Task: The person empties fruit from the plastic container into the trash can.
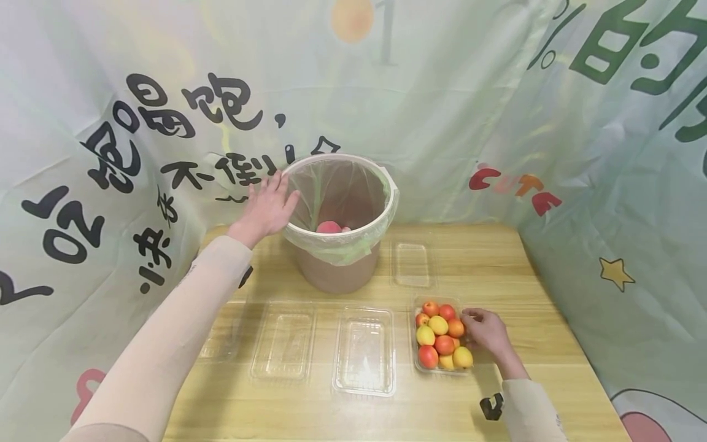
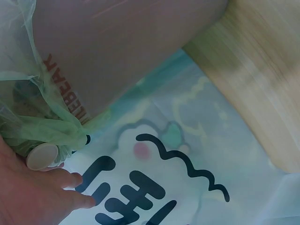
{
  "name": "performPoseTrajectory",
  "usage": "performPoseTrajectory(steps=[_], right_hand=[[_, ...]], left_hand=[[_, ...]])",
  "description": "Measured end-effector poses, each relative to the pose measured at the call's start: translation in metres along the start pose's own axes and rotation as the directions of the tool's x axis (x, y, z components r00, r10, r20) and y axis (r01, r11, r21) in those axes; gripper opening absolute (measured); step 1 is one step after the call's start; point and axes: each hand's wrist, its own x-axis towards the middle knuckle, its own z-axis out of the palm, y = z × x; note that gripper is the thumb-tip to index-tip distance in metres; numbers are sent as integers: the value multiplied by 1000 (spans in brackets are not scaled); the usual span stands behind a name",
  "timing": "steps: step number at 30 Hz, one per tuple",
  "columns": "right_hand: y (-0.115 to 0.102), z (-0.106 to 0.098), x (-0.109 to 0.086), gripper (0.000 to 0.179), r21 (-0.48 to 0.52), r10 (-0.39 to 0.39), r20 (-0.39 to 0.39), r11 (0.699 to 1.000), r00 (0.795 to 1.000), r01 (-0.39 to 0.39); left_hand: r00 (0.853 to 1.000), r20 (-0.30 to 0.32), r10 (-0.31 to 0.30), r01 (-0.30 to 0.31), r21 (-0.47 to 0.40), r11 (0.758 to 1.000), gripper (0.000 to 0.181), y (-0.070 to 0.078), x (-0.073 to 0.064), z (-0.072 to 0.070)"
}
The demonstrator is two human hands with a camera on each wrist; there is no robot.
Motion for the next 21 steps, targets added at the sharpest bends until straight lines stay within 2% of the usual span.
performPoseTrajectory(steps=[14, 21], right_hand=[[-3, 2, 1, 46, -16, -14, -4, 1000, 1000, 14], [-12, -7, 2, 43, -32, -42, -20, 999, 999, 41]], left_hand=[[1000, -4, 3, -3, -15, 1000, 75, 1, -1, 0], [1000, -8, 4, -4, -14, 1000, 76, 1, -1, 0]])
